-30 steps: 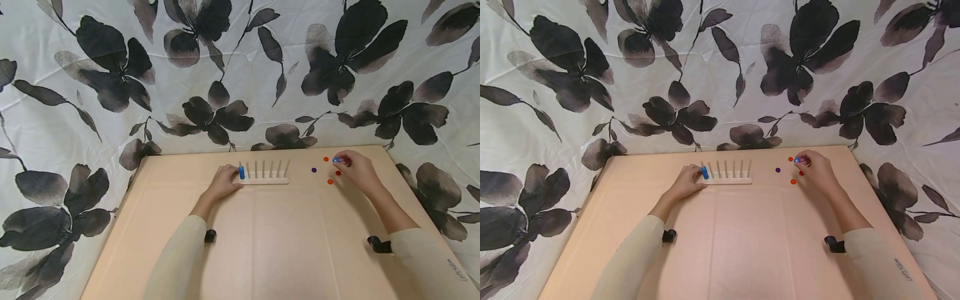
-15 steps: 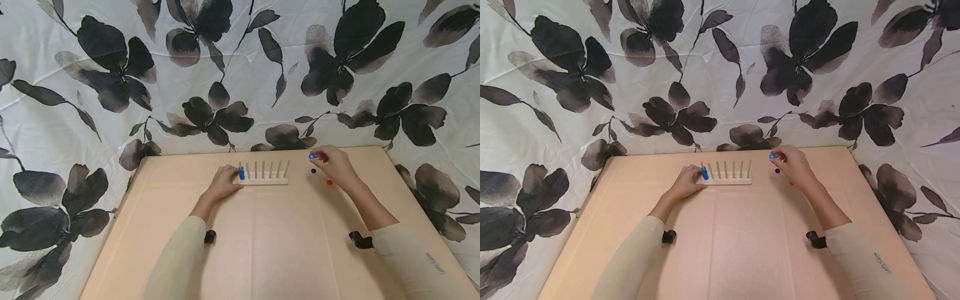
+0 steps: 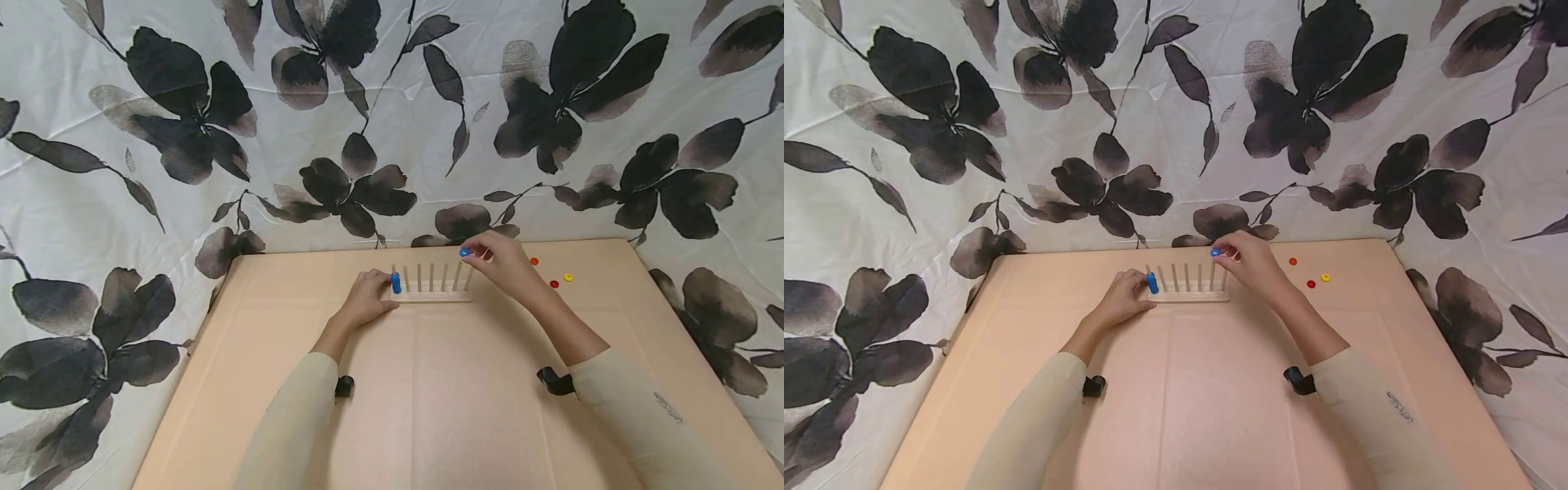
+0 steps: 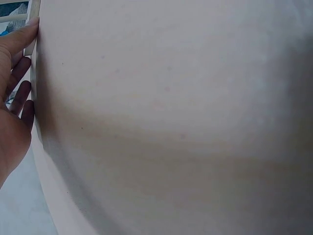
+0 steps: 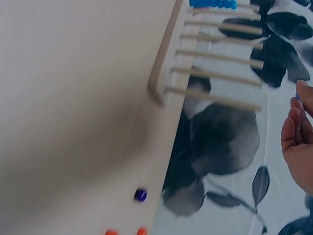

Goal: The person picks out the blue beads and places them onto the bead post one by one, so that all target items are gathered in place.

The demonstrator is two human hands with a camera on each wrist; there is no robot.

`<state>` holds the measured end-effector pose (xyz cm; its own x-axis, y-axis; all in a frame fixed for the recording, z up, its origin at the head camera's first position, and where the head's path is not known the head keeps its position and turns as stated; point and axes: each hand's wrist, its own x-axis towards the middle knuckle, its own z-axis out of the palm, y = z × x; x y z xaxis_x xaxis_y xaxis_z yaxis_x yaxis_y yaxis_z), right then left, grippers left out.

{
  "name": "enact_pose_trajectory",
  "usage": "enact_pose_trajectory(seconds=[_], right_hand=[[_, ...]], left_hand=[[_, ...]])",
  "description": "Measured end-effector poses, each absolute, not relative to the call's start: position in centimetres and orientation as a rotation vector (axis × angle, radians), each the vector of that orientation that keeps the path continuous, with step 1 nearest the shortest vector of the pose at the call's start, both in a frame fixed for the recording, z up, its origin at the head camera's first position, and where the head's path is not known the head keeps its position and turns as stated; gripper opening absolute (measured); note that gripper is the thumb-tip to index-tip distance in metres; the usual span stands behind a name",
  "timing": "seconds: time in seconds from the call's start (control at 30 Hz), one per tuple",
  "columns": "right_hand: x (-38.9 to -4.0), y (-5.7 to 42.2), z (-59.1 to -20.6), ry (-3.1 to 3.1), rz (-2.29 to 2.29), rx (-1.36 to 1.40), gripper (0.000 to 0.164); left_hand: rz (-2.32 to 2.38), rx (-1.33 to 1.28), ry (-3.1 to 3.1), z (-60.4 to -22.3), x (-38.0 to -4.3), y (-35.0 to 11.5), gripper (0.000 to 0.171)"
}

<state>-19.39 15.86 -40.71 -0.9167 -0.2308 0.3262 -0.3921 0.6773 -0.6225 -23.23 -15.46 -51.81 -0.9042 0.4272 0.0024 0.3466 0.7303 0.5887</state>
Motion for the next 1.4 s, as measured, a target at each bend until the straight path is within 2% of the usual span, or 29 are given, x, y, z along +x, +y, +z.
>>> enact_pose_trajectory(seconds=[0.63, 0.9, 1.4], right_hand=[[-22.4, 7.4, -40.6, -2.806, 1.002, 0.744, 0.019], [-23.8, 5.7, -40.9, -2.856, 0.914, 0.783, 0.018], [-24.3, 4.0, -41.9, -2.973, 0.886, 0.776, 0.017]], left_hand=[[0.901, 0.633, 2.821, -52.0, -23.7, -15.5, 0.061], [0.907, 0.623, 2.798, -52.1, -23.7, -15.5, 0.060], [0.927, 0.674, 2.822, -52.3, -23.7, -15.6, 0.058]])
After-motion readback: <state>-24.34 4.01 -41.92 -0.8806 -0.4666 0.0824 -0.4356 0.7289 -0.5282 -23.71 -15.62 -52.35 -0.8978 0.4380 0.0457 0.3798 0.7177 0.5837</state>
